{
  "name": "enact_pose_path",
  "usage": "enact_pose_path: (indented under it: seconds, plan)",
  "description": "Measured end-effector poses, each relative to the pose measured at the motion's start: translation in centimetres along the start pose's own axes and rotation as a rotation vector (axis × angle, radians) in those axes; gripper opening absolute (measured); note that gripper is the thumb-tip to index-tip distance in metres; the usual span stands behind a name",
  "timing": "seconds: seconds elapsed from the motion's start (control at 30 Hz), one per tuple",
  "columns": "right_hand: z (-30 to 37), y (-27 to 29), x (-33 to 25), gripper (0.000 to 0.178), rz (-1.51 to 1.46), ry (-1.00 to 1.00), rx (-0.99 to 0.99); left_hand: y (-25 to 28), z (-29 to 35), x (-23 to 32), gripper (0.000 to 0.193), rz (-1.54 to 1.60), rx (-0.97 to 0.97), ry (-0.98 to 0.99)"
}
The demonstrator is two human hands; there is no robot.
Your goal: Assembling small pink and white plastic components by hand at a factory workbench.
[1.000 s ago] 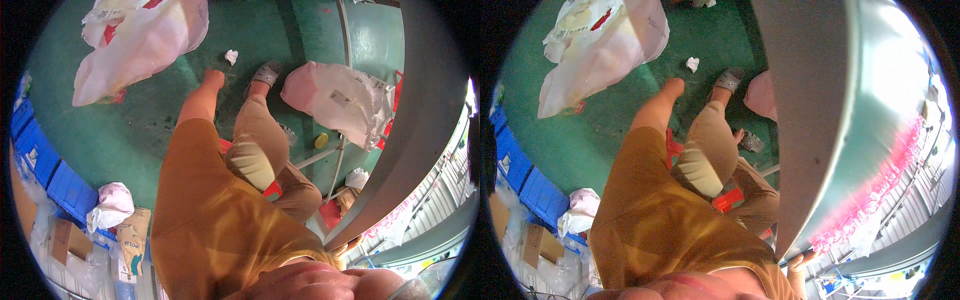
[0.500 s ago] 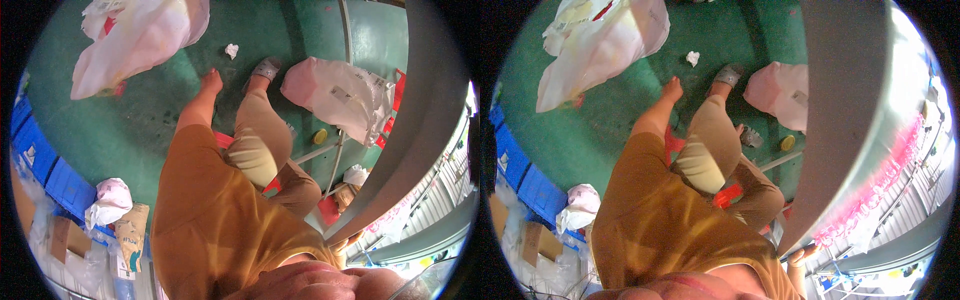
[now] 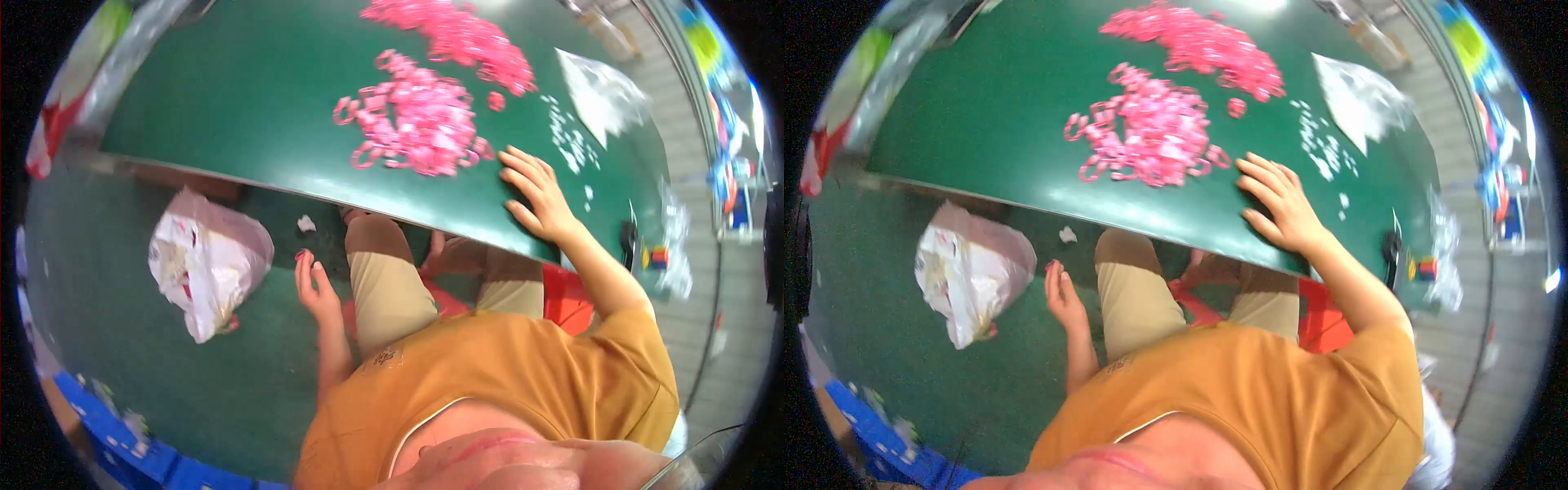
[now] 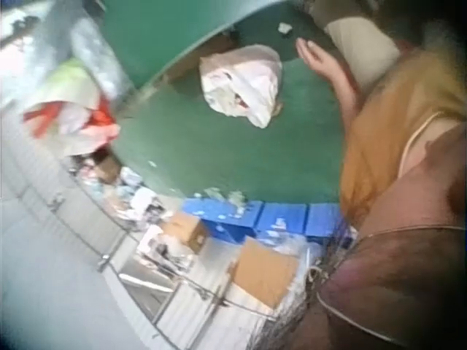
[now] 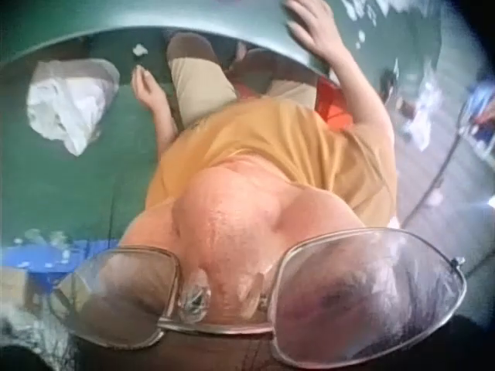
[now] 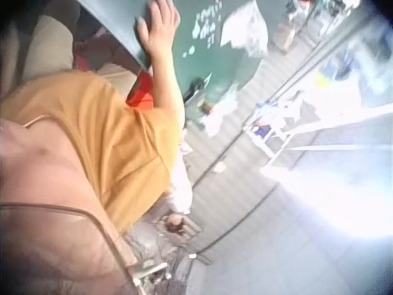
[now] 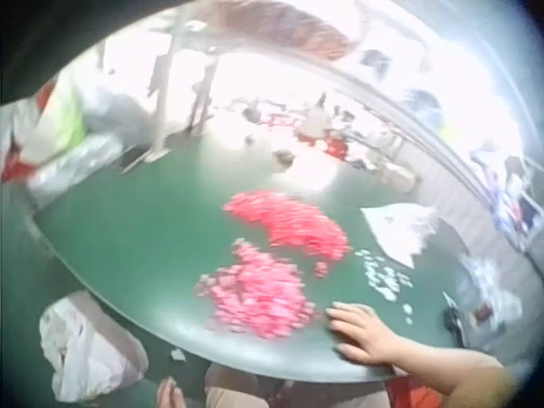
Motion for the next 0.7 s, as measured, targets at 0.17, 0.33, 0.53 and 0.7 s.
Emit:
enact_pose_path:
  seconds: [0.17,0.33,0.53,0.7]
  plan:
    - [2.5,1.4,0.3,0.046,0.045,0.044,0.169,-4.6,8.6,26.2,0.033,-0.050,-0.240,-0.764]
    - [6.0,3.3,-0.5,0.025,-0.037,0.049,0.530,-15.6,16.3,34.9,0.032,-0.251,-0.473,-1.121]
    - [17.2,3.9,-12.6,0.017,-0.215,0.349,0.578,-25.8,17.5,33.5,0.032,-0.574,-0.594,-1.174]
    - [20.9,-17.3,-10.2,0.031,-0.975,0.012,-0.153,-28.8,16.2,34.9,0.028,-0.634,-0.634,-1.206]
Point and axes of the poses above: each hand's wrist, its own z-axis away from the middle knuckle, its own y-axis out of the back of the hand, x = y × z, the point moved 10 cm from there along -z, towards the middle knuckle, and after that the axes turned 7 degrees about y, right-handed, at the moved point
